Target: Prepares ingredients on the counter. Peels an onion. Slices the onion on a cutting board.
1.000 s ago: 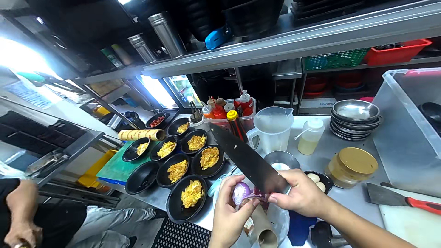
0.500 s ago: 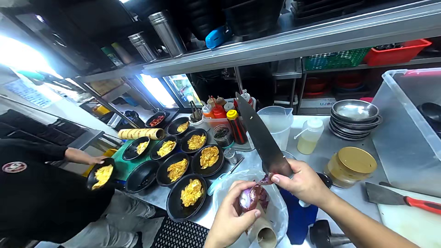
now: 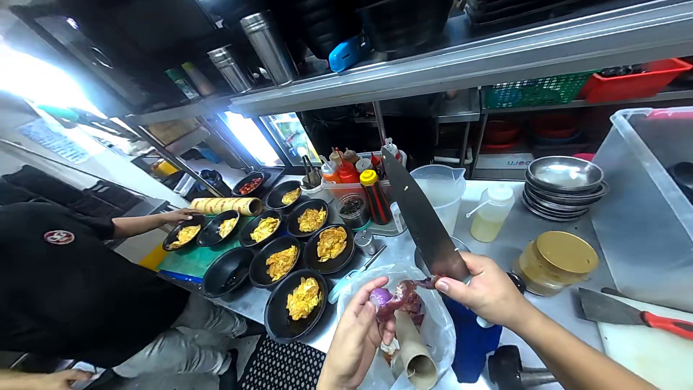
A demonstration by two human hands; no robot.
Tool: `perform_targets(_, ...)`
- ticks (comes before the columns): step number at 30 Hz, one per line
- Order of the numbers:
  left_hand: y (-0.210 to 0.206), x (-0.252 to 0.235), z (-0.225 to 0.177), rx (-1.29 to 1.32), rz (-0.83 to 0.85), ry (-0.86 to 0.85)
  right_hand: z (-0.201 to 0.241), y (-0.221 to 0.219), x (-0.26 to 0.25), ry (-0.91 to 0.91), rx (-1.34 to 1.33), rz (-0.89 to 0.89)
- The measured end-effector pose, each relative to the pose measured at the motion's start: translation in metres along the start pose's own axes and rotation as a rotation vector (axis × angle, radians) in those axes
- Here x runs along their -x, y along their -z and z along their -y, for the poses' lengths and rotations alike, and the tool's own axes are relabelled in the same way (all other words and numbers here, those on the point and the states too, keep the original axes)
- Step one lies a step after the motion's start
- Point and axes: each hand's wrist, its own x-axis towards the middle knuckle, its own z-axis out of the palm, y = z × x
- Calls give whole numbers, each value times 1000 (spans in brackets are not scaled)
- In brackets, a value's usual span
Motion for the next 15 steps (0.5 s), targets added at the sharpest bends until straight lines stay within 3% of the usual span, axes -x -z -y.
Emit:
perform_targets(2,-2,2,-2,98,-101,36,1,0,1,-8,-27,-4)
perform_targets(7,-10,3,-5,-28,-474,79,8,-4,3,13,-62,3)
perform_targets(15,-3,13,-11,-16,-531,21,1,-14,-4,-80,52,97)
